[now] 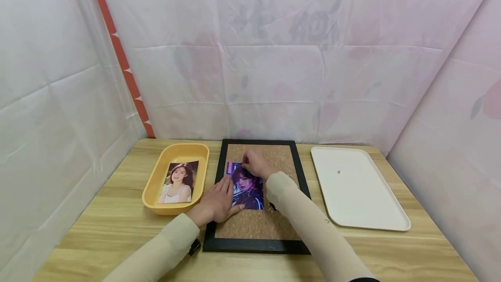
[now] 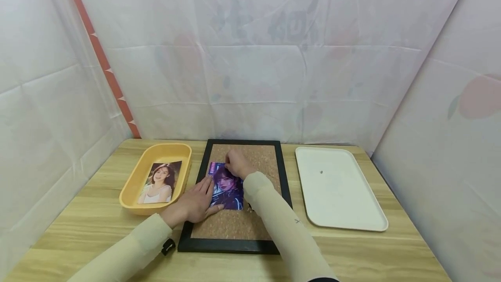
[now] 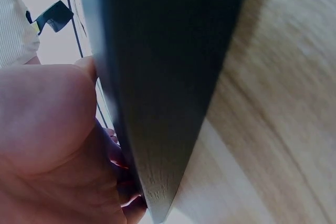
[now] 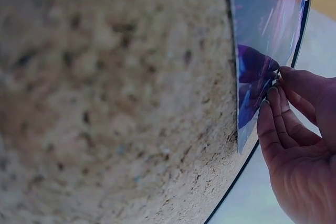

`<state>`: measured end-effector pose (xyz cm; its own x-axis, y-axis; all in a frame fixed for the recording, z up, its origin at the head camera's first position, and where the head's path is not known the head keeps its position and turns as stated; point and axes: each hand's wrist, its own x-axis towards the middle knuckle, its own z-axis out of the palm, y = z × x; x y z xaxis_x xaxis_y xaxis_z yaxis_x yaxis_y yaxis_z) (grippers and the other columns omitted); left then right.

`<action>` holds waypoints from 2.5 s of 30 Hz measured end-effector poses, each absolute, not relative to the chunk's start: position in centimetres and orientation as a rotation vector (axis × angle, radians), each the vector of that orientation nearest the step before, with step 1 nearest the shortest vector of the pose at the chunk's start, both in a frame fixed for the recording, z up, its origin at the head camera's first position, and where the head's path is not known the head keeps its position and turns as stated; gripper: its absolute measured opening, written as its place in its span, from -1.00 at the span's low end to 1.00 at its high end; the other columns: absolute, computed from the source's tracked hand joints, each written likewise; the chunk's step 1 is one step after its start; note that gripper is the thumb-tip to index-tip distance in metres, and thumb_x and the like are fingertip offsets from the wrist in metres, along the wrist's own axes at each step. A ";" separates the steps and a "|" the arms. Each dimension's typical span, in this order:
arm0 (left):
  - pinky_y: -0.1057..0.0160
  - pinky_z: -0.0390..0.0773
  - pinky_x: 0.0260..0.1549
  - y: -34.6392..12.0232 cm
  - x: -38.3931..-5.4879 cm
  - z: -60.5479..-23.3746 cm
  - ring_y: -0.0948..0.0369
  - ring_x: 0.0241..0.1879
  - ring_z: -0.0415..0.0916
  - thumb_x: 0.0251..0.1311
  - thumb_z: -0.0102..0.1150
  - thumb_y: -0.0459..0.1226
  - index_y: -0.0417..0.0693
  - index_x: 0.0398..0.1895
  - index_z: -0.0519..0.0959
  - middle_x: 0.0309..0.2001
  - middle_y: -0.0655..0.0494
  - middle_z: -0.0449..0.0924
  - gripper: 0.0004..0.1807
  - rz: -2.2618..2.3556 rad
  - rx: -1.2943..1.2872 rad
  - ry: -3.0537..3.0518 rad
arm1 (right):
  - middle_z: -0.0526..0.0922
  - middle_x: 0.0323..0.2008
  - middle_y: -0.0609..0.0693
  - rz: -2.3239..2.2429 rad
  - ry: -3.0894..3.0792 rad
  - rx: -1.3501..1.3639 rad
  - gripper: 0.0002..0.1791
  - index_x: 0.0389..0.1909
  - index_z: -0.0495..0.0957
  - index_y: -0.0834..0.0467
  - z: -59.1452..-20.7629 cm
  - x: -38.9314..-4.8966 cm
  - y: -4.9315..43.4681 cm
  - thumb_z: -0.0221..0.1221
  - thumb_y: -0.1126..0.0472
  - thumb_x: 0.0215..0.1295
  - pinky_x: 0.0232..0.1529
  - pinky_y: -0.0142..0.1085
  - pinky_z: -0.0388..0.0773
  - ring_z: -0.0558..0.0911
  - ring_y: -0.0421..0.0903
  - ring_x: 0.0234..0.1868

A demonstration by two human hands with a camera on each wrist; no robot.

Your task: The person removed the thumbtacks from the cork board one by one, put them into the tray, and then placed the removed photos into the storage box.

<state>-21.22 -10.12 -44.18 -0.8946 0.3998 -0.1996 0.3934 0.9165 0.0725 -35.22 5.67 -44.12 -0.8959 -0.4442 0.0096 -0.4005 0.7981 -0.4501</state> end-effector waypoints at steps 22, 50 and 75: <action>-0.06 0.09 0.51 -10.2 -21.3 -44.2 -0.12 0.60 -0.09 0.51 -0.13 0.23 -0.38 0.56 0.13 0.60 -0.29 -0.03 -0.08 0.039 0.597 2.862 | 0.72 -0.27 0.06 -0.610 2.913 -0.675 -0.87 -0.20 0.72 0.24 -44.2 -35.0 5.4 0.24 0.28 0.46 -0.16 -0.22 0.67 0.66 -0.11 -0.29; -0.05 0.10 0.51 -10.1 -21.0 -44.2 -0.11 0.60 -0.08 0.51 -0.12 0.22 -0.37 0.56 0.13 0.60 -0.28 -0.02 -0.08 0.021 0.592 2.867 | 0.70 -0.37 0.01 -0.670 2.919 -0.729 -0.85 -0.30 0.72 0.22 -44.5 -35.1 5.8 0.22 0.29 0.46 -0.28 -0.27 0.62 0.58 -0.16 -0.40; -0.04 0.10 0.51 -10.1 -21.1 -44.2 -0.11 0.60 -0.08 0.51 -0.12 0.22 -0.38 0.55 0.14 0.60 -0.29 -0.02 -0.09 0.027 0.603 2.869 | 0.70 -0.30 0.03 -0.563 2.955 -0.742 -0.90 -0.24 0.69 0.22 -44.6 -34.9 5.7 0.25 0.27 0.44 -0.15 -0.22 0.66 0.64 -0.12 -0.28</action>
